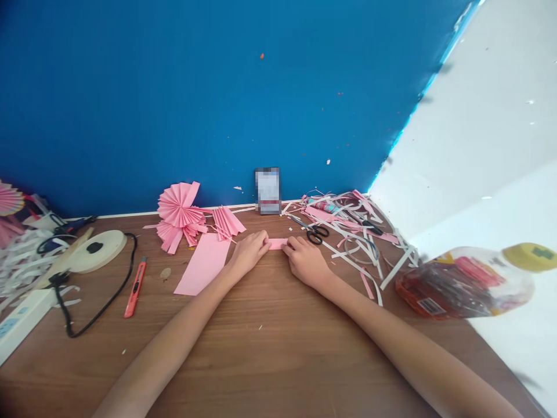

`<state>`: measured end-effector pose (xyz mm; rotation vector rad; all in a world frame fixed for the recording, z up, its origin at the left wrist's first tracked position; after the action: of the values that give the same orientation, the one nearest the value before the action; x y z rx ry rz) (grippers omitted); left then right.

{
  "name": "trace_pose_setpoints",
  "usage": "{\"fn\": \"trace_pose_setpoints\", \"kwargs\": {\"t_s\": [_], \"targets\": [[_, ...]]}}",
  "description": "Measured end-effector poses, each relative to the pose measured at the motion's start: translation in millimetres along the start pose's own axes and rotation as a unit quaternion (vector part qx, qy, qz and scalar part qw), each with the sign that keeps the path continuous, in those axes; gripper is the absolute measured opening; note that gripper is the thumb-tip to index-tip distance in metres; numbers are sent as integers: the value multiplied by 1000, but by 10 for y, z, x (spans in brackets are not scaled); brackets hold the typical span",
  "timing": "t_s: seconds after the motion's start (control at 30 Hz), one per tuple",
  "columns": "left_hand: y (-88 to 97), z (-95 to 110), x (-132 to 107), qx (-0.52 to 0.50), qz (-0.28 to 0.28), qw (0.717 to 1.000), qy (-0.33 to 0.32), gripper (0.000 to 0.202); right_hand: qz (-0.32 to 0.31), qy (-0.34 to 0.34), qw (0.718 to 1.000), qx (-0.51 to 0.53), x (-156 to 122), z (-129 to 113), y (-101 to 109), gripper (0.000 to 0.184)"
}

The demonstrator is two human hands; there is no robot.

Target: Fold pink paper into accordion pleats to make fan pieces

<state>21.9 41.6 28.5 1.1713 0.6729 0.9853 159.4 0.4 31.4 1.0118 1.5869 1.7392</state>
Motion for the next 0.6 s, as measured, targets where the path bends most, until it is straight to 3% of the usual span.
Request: {"fn": "trace_pose_setpoints", "kwargs": {"t_s": [0.23,0.43,0.6], "targets": [[36,-1,-42,-8,38,999,8,10,54,-35,997,41,-9,92,22,28],[111,-95,-60,-40,92,993,59,10,45,-29,997,51,6,108,-23,21],[200,-137,-94,-131,140,981,42,10,43,-27,997,60,3,114,-25,21]]}}
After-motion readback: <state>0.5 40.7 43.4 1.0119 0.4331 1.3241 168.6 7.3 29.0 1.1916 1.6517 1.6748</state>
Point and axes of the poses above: each hand's wrist, its own x-axis towards the middle knuckle, its own y-axis out of the back of the hand, z = x × y, the point moved 7 cm from there along x, towards the middle knuckle, and after that the axes turned 8 degrees about -z, right-handed, at the moved point
